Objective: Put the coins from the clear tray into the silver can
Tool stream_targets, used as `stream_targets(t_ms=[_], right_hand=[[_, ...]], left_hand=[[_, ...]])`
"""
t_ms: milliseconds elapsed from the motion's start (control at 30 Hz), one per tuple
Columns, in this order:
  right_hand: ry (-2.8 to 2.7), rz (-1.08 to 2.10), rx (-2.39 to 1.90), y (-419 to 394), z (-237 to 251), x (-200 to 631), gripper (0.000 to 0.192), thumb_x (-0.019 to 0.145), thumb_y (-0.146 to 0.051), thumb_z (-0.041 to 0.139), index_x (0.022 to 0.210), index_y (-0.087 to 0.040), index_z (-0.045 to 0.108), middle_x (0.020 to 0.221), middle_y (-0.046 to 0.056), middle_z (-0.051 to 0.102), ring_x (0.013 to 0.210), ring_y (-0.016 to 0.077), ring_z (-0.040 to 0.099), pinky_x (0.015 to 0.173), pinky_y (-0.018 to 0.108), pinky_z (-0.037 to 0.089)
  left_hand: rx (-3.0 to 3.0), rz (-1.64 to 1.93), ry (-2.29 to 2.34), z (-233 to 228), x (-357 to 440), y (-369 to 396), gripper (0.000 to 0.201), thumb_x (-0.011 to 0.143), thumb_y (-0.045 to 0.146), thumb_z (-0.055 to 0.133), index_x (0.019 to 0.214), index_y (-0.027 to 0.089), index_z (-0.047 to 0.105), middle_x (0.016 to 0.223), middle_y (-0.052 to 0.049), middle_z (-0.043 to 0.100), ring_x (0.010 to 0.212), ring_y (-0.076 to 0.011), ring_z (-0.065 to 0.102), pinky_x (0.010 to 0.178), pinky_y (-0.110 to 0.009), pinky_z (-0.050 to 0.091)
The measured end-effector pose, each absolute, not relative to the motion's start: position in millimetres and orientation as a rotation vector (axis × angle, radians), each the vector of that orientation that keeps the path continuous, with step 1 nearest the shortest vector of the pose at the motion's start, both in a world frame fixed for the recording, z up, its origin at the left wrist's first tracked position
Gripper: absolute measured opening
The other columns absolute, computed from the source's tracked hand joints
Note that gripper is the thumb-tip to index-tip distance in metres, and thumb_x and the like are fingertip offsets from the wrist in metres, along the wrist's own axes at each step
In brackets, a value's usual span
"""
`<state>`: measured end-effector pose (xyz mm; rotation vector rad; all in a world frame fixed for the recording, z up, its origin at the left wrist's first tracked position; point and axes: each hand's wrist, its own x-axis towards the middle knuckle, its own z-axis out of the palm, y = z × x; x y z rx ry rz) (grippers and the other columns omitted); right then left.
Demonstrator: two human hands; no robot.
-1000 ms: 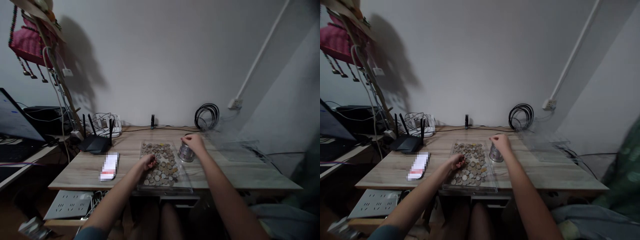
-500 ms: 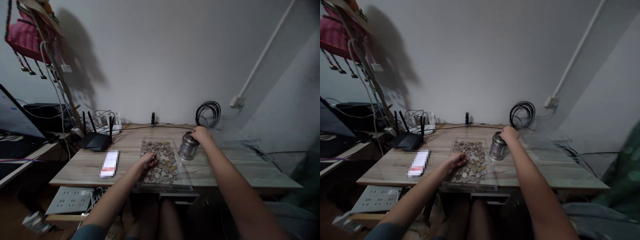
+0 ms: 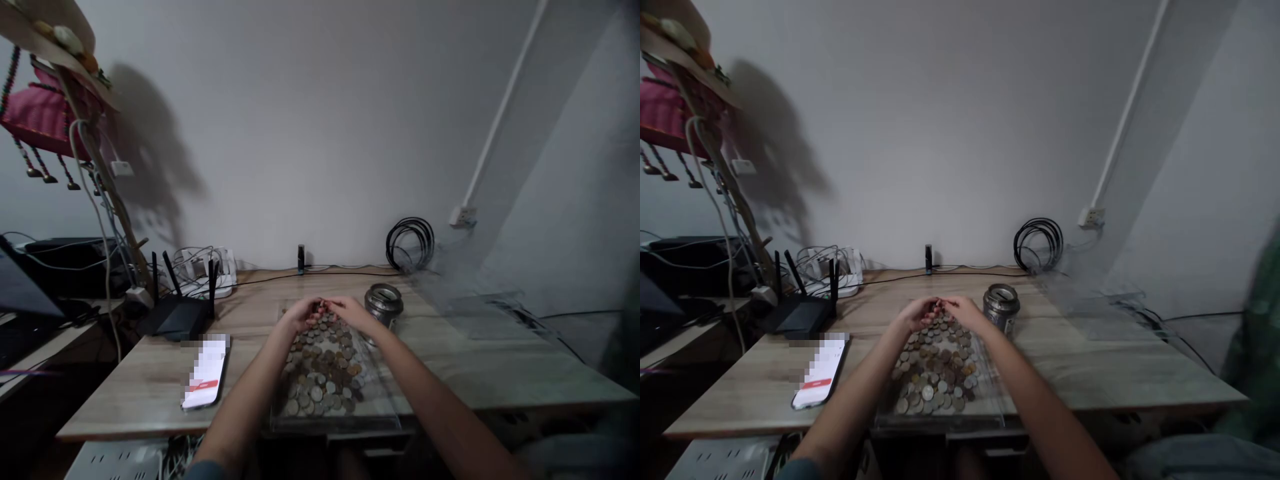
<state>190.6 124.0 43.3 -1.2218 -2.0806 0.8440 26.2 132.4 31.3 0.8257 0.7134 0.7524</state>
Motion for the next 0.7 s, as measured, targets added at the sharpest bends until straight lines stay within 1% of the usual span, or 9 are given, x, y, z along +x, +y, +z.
stream_targets(t_ms=[67, 167, 200, 267, 367, 433, 500, 600, 700], right_hand=[[-2.008, 1.021, -1.200, 135.8, 31.2, 183.8, 0.040, 0.077, -0.037, 0.047, 0.108, -0.016, 0.060, 0.089, 0.007, 0.066, 0.054, 0.0112, 0.054, 0.042, 0.020, 0.035], [-1.997, 1.062, -1.202, 147.4, 21.4, 179.6, 0.035, 0.073, -0.038, 0.051, 0.093, -0.012, 0.065, 0.079, 0.008, 0.067, 0.053, 0.0122, 0.053, 0.043, 0.021, 0.035], [-2.013, 0.988, -1.198, 148.2, 20.5, 179.1, 0.032, 0.073, -0.037, 0.051, 0.086, -0.012, 0.066, 0.075, 0.008, 0.067, 0.053, 0.0129, 0.054, 0.045, 0.022, 0.036], [-2.039, 0.677, -1.185, 145.2, 22.5, 179.7, 0.028, 0.075, -0.034, 0.048, 0.078, -0.013, 0.067, 0.071, 0.007, 0.066, 0.059, 0.0149, 0.056, 0.053, 0.024, 0.040], [-2.074, 0.206, -1.177, 135.2, 31.0, 184.1, 0.024, 0.077, -0.028, 0.045, 0.074, -0.016, 0.066, 0.074, 0.007, 0.065, 0.071, 0.0168, 0.057, 0.064, 0.026, 0.040], [-2.118, 0.163, -1.212, 130.2, 35.3, 187.1, 0.020, 0.075, -0.028, 0.049, 0.077, -0.017, 0.066, 0.076, 0.007, 0.065, 0.071, 0.0167, 0.056, 0.064, 0.026, 0.040], [-2.158, 0.317, -1.242, 128.9, 35.1, 187.6, 0.020, 0.073, -0.030, 0.052, 0.077, -0.017, 0.067, 0.074, 0.007, 0.066, 0.065, 0.0158, 0.056, 0.059, 0.025, 0.040], [-2.107, 0.760, -1.203, 131.7, 28.3, 184.0, 0.027, 0.075, -0.037, 0.049, 0.077, -0.016, 0.066, 0.072, 0.007, 0.066, 0.054, 0.0131, 0.054, 0.048, 0.023, 0.038], [-1.912, 1.144, -1.201, 134.0, 21.7, 180.2, 0.033, 0.070, -0.044, 0.053, 0.081, -0.014, 0.062, 0.070, 0.006, 0.064, 0.047, 0.0102, 0.048, 0.037, 0.019, 0.030]], left_hand=[[0.822, 0.727, 0.693, 28.1, 25.6, 138.9, 0.014, 0.078, 0.022, 0.044, 0.067, 0.013, 0.045, 0.052, 0.005, 0.036, 0.035, -0.0007, 0.021, 0.030, -0.012, 0.009], [0.738, 0.710, 0.612, 18.1, 21.8, 143.1, 0.015, 0.080, 0.022, 0.045, 0.068, 0.013, 0.045, 0.054, 0.004, 0.038, 0.035, -0.0002, 0.023, 0.030, -0.011, 0.011], [0.700, 0.721, 0.587, 14.6, 21.0, 143.6, 0.015, 0.080, 0.022, 0.044, 0.069, 0.012, 0.045, 0.055, 0.004, 0.039, 0.035, 0.0000, 0.024, 0.029, -0.010, 0.011], [0.638, 0.756, 0.566, 8.5, 21.2, 143.9, 0.015, 0.081, 0.021, 0.043, 0.069, 0.013, 0.044, 0.054, 0.004, 0.040, 0.034, 0.0003, 0.023, 0.029, -0.010, 0.010], [0.600, 0.744, 0.597, 3.0, 25.4, 142.9, 0.015, 0.081, 0.020, 0.042, 0.068, 0.013, 0.042, 0.051, 0.006, 0.037, 0.031, 0.0009, 0.019, 0.028, -0.010, 0.005], [0.633, 0.690, 0.616, 2.2, 28.4, 140.5, 0.013, 0.080, 0.019, 0.043, 0.068, 0.014, 0.042, 0.050, 0.006, 0.036, 0.031, 0.0009, 0.018, 0.029, -0.010, 0.004], [0.702, 0.672, 0.616, 3.5, 29.7, 136.8, 0.011, 0.078, 0.021, 0.044, 0.069, 0.014, 0.042, 0.050, 0.006, 0.037, 0.031, 0.0007, 0.019, 0.029, -0.011, 0.003], [0.862, 0.735, 0.584, 7.2, 27.5, 131.0, 0.014, 0.074, 0.027, 0.050, 0.071, 0.015, 0.043, 0.052, 0.007, 0.038, 0.032, 0.0004, 0.019, 0.030, -0.012, 0.004], [1.025, 0.761, 0.543, 10.2, 23.0, 127.2, 0.021, 0.072, 0.034, 0.054, 0.072, 0.016, 0.043, 0.054, 0.007, 0.038, 0.032, 0.0005, 0.019, 0.030, -0.013, 0.004]])
